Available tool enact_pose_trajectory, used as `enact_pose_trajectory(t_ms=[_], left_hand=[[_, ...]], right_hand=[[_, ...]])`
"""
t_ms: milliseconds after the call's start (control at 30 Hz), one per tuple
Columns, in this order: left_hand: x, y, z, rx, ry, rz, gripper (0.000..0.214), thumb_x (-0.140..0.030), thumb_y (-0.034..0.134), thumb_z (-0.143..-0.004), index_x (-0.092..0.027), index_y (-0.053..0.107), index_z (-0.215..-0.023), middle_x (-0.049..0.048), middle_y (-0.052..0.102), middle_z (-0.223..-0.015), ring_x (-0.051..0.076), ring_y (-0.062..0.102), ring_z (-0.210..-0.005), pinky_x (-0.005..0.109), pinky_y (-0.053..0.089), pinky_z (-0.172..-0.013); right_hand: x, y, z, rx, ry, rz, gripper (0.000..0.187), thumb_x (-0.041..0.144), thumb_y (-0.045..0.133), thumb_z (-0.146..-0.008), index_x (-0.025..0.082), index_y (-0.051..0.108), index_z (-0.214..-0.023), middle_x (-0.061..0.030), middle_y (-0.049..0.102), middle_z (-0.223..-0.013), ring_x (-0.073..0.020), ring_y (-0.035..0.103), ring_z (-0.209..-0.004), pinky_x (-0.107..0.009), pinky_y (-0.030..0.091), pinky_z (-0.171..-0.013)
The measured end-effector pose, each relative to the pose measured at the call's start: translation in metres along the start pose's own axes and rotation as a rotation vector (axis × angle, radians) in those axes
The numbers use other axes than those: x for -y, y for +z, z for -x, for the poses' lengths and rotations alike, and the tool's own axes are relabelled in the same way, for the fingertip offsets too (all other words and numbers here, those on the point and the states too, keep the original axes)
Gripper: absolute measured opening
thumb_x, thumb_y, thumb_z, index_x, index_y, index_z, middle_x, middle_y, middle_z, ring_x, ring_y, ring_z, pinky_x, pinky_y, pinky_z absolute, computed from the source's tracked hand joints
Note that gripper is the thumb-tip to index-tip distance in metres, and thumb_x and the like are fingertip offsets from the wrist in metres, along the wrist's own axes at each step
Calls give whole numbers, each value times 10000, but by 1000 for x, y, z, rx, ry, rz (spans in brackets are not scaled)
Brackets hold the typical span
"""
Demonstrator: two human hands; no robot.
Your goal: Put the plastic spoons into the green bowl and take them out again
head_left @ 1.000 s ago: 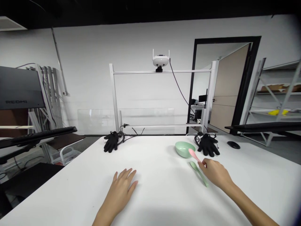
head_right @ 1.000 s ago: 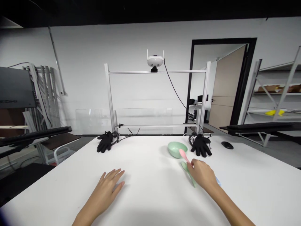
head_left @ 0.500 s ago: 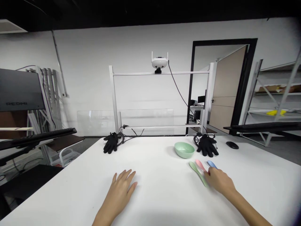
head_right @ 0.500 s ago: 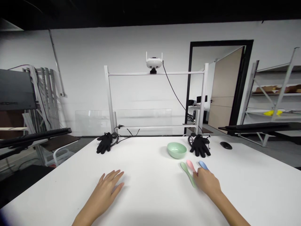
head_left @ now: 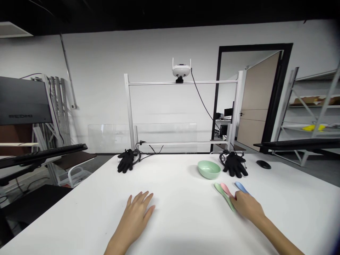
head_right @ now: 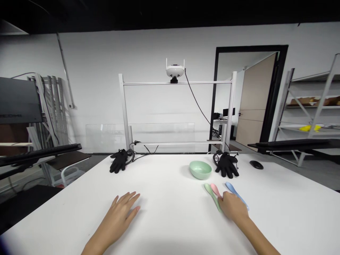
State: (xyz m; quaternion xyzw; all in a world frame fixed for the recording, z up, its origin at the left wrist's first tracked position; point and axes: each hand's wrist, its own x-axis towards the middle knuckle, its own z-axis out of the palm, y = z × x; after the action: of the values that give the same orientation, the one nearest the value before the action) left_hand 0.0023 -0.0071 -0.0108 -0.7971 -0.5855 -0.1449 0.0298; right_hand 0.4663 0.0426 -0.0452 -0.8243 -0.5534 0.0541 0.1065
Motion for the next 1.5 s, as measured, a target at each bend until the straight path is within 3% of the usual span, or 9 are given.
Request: enact_pose_trajectory(t_ms=[667,867,967,1167,1367,1500], left_hand=[[1,0,1,-13,4,15,508,-486,373,-1044,-288,544,-1479,75,549,-1541,328,444,-1458,611,300,-1196],[0,-1,1,-8,-4,11,513,-505,371,-1044,-293,543,-1478,63,547,-1544,321,437,-1464,597,293,-1205],[0,-1,1,0,-3,0,518,-505,370,-1045,-288,533,-1487,65,538,-1551,319,431,-1468,594,287,-1209],[2,1,-1,-10,2,3,513,-500,375,-1045,-286,542,-1481,70,546,-1545,327,440,-1461,606,296,-1202],[2,-1,0,-3,-5,-2,521,-496,369,-1049,-272,532,-1491,71,535,-1553,327,427,-1470,605,293,-1206],[1,-2,1,19,-15,-11,527,-491,358,-1052,-263,524,-1498,69,522,-1564,323,419,-1476,607,287,-1210]], right_hand=[[0,-2,3,4,12,5,425,481,391,-942,220,667,-750,-154,711,-934,-323,687,-917,-416,483,-760],[16,-17,14,-84,-5,18,683,643,185,-976,212,654,-730,-171,700,-907,-333,681,-881,-436,491,-751],[25,-19,13,-92,-50,55,680,568,151,-1003,191,672,-783,-179,703,-959,-322,683,-867,-438,489,-758],[32,-11,0,-11,-135,98,348,348,399,-940,188,695,-1030,-162,724,-1037,-329,682,-976,-402,478,-771],[34,-2,-8,14,-158,159,379,239,471,-862,176,635,-1197,-173,729,-1093,-342,689,-1017,-390,473,-751],[34,0,-10,13,-144,158,367,195,448,-852,164,641,-1163,-170,727,-1101,-332,692,-1027,-371,460,-741]])
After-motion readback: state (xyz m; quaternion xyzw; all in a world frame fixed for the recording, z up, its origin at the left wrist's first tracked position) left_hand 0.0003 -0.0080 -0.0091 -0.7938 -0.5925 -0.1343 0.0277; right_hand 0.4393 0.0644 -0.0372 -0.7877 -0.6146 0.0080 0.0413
